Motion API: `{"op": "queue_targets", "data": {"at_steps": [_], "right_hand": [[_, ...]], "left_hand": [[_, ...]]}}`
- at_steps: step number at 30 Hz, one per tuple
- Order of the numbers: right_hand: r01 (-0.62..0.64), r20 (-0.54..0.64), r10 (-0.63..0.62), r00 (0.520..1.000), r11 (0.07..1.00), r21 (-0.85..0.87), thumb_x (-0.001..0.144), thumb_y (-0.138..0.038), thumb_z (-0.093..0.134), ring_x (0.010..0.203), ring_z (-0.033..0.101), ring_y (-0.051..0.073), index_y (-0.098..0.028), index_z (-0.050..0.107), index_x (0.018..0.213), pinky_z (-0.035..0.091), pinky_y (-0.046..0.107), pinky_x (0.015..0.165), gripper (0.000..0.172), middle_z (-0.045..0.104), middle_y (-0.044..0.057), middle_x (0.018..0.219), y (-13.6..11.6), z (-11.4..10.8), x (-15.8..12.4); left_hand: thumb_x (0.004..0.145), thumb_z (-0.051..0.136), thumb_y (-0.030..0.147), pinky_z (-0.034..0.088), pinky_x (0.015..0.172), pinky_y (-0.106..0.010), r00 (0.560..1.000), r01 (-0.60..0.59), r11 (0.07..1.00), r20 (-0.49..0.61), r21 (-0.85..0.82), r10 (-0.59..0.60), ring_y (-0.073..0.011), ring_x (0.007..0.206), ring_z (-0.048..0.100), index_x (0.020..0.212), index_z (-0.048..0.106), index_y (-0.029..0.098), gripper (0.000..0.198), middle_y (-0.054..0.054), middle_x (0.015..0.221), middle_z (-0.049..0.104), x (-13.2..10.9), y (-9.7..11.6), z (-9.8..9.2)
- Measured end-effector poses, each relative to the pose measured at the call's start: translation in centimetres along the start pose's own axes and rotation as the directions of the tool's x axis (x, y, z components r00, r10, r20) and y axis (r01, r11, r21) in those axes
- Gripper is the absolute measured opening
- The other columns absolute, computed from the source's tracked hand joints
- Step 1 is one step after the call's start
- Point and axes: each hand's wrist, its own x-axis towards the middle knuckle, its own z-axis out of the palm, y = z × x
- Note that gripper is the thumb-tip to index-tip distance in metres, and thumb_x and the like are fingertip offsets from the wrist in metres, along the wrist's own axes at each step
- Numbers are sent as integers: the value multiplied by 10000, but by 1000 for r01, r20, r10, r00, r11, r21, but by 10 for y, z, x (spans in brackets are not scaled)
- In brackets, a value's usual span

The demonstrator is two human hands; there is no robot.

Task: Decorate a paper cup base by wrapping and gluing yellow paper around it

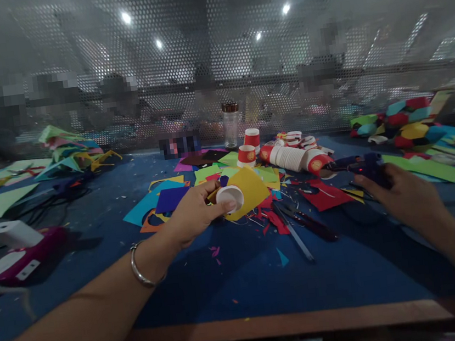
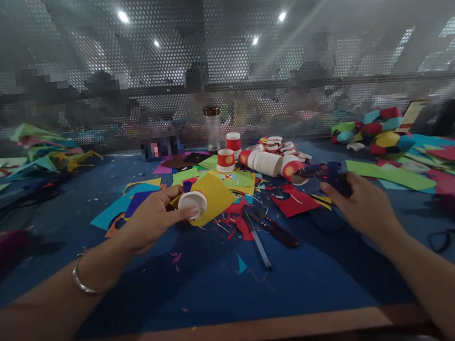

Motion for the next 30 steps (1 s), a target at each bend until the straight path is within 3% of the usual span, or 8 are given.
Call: {"op": "queue_targets", "data": {"at_steps": [8,14,18,22,26,30], "right_hand": [[141,68,-140,988,990,-22,821,-516,565,596,517,250,-315,308,714,386,373,598,343,524,31,642,6,11,2],[223,168,-211,963,973,-54,772,-534,504,744,642,329,-281,486,824,461,423,642,259,668,122,849,12,21,5],[324,231,-311,922,946,-22,703,-457,529,847,674,367,-262,567,853,515,485,778,249,696,151,858,18,25,10],[410,262,-401,878,912,19,731,-393,549,859,685,360,-255,604,863,531,505,834,199,719,157,856,20,17,12],[482,188,-494,849,869,109,824,-368,551,985,705,350,-217,664,958,524,505,920,231,749,197,999,-10,-1,2],[465,229,-565,793,804,371,911,-395,551,818,702,253,-213,702,962,545,408,782,242,753,124,937,-67,-12,-17]], "left_hand": [[691,788,407,396,656,-286,999,-52,994,13,94,51,-151,698,518,751,626,202,267,13,736,582,0,-3,-2],[678,768,423,396,666,-281,998,-31,993,58,118,24,-144,706,510,808,639,185,300,14,747,578,0,-1,-2],[685,760,463,394,667,-275,996,-8,985,87,174,-7,-147,714,528,823,656,175,336,12,768,590,0,-4,-3],[698,749,478,416,693,-283,994,1,988,105,151,-17,-163,752,566,834,674,172,343,-10,823,634,0,-6,-2],[698,784,473,399,660,-266,989,12,993,144,115,-29,-145,716,542,768,652,164,343,3,765,604,-2,-3,0],[728,784,448,382,643,-252,974,25,997,224,76,-42,-122,681,506,766,675,151,318,16,721,582,-6,4,4]]}}
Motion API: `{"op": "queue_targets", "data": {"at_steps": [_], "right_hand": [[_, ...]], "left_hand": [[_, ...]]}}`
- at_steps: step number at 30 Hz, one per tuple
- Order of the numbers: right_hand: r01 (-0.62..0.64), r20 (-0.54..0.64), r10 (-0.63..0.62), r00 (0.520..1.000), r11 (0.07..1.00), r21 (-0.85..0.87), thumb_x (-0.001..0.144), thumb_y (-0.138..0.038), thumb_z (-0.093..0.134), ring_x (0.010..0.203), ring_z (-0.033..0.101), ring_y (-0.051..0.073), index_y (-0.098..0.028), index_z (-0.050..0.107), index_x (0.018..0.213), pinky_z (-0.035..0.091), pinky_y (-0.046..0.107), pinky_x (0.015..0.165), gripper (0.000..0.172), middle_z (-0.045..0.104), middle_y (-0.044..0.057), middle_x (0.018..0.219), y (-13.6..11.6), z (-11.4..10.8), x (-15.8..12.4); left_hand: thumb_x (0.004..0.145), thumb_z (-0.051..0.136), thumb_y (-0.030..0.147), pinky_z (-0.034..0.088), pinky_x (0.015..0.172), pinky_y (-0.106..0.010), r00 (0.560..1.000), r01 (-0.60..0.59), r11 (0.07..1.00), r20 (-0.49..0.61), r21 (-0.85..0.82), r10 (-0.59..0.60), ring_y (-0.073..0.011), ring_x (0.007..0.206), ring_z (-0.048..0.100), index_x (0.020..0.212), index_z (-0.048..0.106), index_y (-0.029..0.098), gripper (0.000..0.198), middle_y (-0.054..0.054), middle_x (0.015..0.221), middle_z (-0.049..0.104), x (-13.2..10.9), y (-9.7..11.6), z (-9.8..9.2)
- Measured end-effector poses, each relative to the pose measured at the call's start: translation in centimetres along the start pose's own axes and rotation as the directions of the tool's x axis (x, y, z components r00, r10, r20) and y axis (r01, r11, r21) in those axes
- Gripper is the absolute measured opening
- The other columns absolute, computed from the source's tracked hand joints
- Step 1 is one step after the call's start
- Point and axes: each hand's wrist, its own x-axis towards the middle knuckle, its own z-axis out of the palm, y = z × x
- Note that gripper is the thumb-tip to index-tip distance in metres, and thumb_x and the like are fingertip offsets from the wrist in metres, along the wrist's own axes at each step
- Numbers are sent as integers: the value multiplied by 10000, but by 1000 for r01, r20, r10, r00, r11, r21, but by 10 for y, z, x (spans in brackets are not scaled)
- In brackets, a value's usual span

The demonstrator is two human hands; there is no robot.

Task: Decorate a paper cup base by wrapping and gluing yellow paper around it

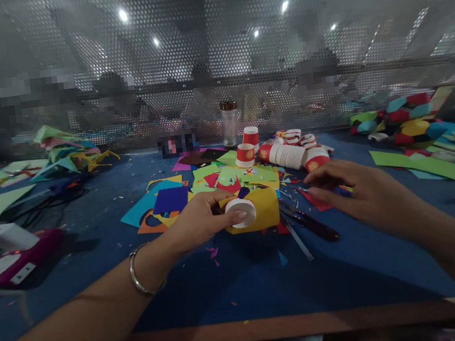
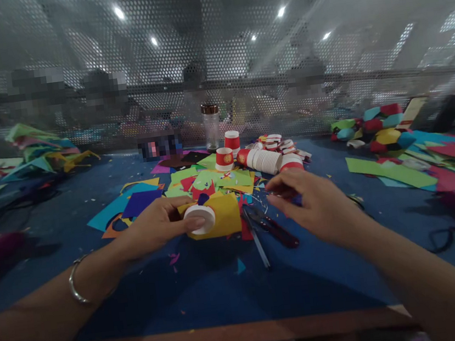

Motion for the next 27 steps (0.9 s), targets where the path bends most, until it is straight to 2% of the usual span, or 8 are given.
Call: {"op": "queue_targets", "data": {"at_steps": [3,7,13,20,27], "right_hand": [[136,3,-137,991,982,128,942,-377,595,747,654,195,-214,712,906,528,341,725,204,734,65,865,-30,16,15],[205,20,-219,975,938,279,943,-378,651,753,648,167,-191,713,904,516,302,699,201,721,40,851,-47,35,29],[206,71,-240,968,924,322,945,-359,627,720,630,161,-179,714,867,496,301,660,215,701,30,802,-49,42,32],[195,98,-236,967,929,314,940,-319,599,695,606,155,-187,686,834,476,290,637,189,679,22,778,-45,43,30],[181,145,-237,961,931,317,945,-318,588,681,596,168,-209,654,801,462,302,618,192,661,27,763,-41,43,30]], "left_hand": [[747,781,409,389,652,-249,999,-23,999,45,-34,25,-120,694,518,805,697,145,283,9,737,607,-2,2,3],[761,770,384,382,628,-247,996,-44,998,73,-40,47,-113,673,501,785,666,149,259,19,716,580,-3,0,5],[782,761,389,379,625,-251,995,-60,998,83,-10,61,-116,683,495,797,668,148,258,18,729,575,-2,-2,5],[806,772,416,402,662,-255,995,-56,997,83,-49,60,-130,720,523,848,703,132,295,-6,766,622,-2,-3,5],[820,777,420,390,634,-238,987,-50,998,149,-28,54,-113,697,493,836,700,140,291,8,752,599,0,-5,3]]}}
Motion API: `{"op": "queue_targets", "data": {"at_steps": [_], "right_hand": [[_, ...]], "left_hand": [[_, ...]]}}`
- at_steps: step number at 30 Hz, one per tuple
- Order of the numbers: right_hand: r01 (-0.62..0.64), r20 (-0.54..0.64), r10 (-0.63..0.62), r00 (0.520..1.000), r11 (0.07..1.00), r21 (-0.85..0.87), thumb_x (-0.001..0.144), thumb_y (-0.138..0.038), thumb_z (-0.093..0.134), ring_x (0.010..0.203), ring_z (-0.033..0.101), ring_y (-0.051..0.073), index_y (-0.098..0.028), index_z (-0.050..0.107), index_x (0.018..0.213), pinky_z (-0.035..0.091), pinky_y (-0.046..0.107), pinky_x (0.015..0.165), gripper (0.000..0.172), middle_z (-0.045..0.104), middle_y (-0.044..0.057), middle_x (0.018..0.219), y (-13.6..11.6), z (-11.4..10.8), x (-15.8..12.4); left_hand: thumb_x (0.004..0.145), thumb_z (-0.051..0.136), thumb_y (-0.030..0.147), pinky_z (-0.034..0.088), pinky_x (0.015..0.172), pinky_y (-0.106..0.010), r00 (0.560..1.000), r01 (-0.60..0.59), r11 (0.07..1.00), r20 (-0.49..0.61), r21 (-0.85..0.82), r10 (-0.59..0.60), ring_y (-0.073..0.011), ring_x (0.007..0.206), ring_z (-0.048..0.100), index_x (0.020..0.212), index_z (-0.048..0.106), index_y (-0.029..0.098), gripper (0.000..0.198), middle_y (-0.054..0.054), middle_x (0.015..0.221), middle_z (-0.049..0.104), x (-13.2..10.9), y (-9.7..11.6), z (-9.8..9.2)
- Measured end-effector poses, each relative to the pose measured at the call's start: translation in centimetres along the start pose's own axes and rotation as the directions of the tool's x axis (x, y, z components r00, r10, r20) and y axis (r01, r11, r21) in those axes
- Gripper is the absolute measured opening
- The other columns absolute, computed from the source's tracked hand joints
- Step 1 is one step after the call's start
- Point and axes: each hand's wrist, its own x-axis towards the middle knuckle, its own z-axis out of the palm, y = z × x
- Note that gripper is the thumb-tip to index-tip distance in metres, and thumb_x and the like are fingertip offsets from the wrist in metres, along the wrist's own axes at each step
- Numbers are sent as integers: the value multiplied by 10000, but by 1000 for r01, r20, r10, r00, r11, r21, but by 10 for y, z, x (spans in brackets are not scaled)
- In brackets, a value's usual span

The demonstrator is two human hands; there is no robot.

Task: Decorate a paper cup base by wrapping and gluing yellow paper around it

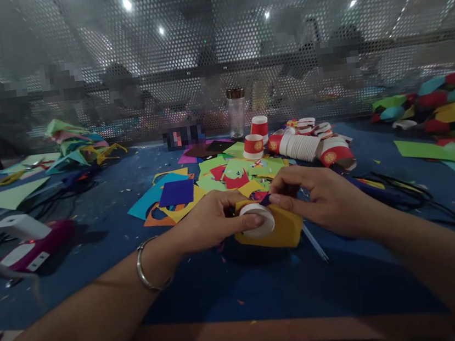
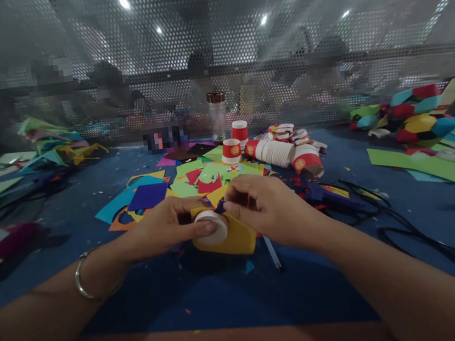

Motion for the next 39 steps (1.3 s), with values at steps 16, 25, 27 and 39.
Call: {"op": "queue_targets", "data": {"at_steps": [16,25,27,39], "right_hand": [[-28,34,29,999,1000,-13,943,-315,571,649,577,161,-222,621,783,444,296,588,192,652,20,730,1,-1,-2],[-2,86,5,996,1000,-25,932,-283,584,644,578,149,-205,649,806,446,278,594,162,651,10,724,0,1,-1],[-12,90,13,996,1000,-14,942,-291,583,643,571,148,-209,653,811,445,276,593,169,650,8,720,1,1,-1],[-11,91,9,996,1000,17,963,-330,588,632,572,141,-208,670,814,444,275,588,210,653,5,714,3,0,-1]], "left_hand": [[836,759,465,381,633,-246,998,51,998,31,26,-51,-112,692,482,841,689,147,326,9,754,582,1,0,0],[859,723,475,371,620,-242,997,49,994,46,95,-54,-116,702,477,779,677,150,337,1,762,580,3,1,1],[843,737,486,366,611,-236,997,56,996,48,75,-59,-113,692,474,785,677,155,342,7,747,575,4,1,1],[837,745,500,363,594,-236,998,30,994,44,101,-35,-105,661,459,808,666,174,337,25,724,555,1,1,1]]}}
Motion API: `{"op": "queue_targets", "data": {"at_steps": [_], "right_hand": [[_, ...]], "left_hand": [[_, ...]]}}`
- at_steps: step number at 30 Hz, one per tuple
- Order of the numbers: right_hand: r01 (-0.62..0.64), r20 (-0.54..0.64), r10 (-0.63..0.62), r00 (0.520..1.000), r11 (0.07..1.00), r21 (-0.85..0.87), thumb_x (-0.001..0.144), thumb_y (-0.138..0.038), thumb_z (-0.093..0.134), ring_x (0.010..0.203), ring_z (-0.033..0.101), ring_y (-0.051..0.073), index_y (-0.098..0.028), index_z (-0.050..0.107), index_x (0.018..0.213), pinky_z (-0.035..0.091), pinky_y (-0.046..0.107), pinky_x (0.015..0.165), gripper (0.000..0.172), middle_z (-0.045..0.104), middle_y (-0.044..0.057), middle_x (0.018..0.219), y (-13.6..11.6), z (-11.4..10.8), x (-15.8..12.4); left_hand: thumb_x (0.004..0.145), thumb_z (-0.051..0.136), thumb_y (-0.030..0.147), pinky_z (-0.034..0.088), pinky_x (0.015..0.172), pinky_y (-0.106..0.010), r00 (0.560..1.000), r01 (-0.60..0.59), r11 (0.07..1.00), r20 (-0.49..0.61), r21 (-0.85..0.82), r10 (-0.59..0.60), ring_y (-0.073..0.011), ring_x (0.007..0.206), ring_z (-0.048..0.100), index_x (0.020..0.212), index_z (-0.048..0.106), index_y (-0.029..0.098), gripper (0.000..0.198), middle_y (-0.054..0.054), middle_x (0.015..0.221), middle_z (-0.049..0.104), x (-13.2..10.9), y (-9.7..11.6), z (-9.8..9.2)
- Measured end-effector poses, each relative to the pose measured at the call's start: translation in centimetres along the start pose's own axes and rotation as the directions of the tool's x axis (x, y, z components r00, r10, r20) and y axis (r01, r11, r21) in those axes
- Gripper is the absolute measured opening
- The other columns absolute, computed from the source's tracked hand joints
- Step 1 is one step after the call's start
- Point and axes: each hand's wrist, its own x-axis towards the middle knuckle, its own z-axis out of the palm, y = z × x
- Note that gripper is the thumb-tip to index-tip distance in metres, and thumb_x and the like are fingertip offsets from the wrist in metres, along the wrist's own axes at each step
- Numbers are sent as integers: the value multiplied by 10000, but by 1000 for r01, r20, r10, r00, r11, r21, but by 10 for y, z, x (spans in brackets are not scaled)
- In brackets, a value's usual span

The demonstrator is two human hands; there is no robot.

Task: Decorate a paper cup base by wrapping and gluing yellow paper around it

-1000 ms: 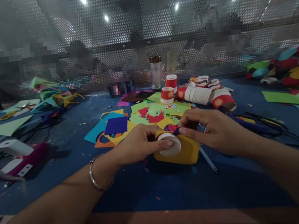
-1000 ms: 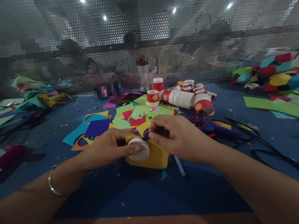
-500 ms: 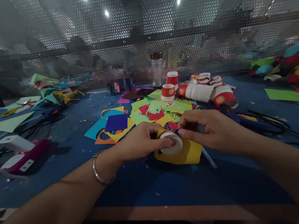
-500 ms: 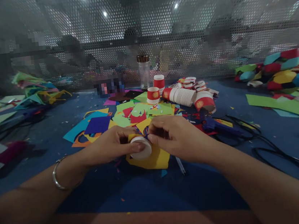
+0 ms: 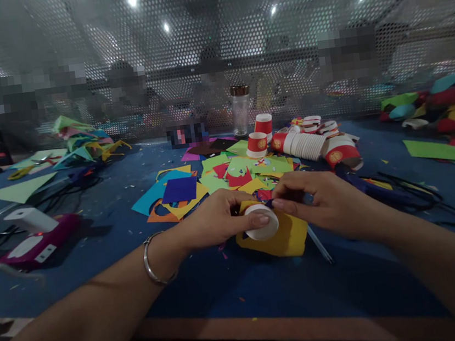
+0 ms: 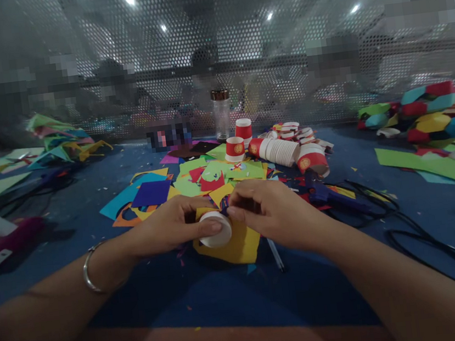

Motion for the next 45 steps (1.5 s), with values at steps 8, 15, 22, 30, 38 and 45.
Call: {"op": "queue_targets", "data": {"at_steps": [8,15,22,30,38,45], "right_hand": [[22,-21,-22,1000,1000,-22,967,-317,589,671,613,157,-205,701,837,462,288,628,205,687,22,749,1,2,0],[24,-24,-25,999,1000,-13,971,-328,587,680,629,159,-212,711,855,478,284,635,206,705,21,762,2,2,0],[-65,-104,62,993,998,-19,989,-417,560,751,657,189,-219,718,903,484,300,628,267,758,57,880,8,0,-4],[-4,-109,2,994,1000,-21,976,-362,565,762,645,195,-213,702,864,475,309,645,231,718,53,833,7,3,-3],[-27,-113,26,993,1000,-5,950,-359,584,692,609,172,-200,683,826,444,291,611,224,688,36,763,7,4,-2],[-61,-73,65,995,997,57,936,-402,610,670,573,160,-198,686,807,422,284,604,253,674,26,740,6,5,-2]], "left_hand": [[857,715,455,397,623,-226,1000,-9,1000,-12,29,9,-111,689,499,826,693,166,292,7,751,603,1,4,2],[848,739,494,395,611,-223,1000,-8,1000,-12,19,8,-113,683,497,834,704,155,340,5,743,605,2,3,1],[862,738,409,408,623,-228,999,-16,998,-49,-59,13,-111,674,514,820,719,153,260,0,731,630,3,5,1],[870,728,428,411,644,-232,1000,25,995,-4,-99,-25,-114,693,526,855,735,155,274,-4,765,646,4,5,4],[854,738,499,403,646,-239,999,37,999,38,6,-37,-121,706,514,898,729,148,355,-10,784,643,3,5,2],[854,746,458,415,634,-234,1000,15,999,23,-49,-14,-128,710,538,898,745,151,310,-20,790,662,2,8,4]]}}
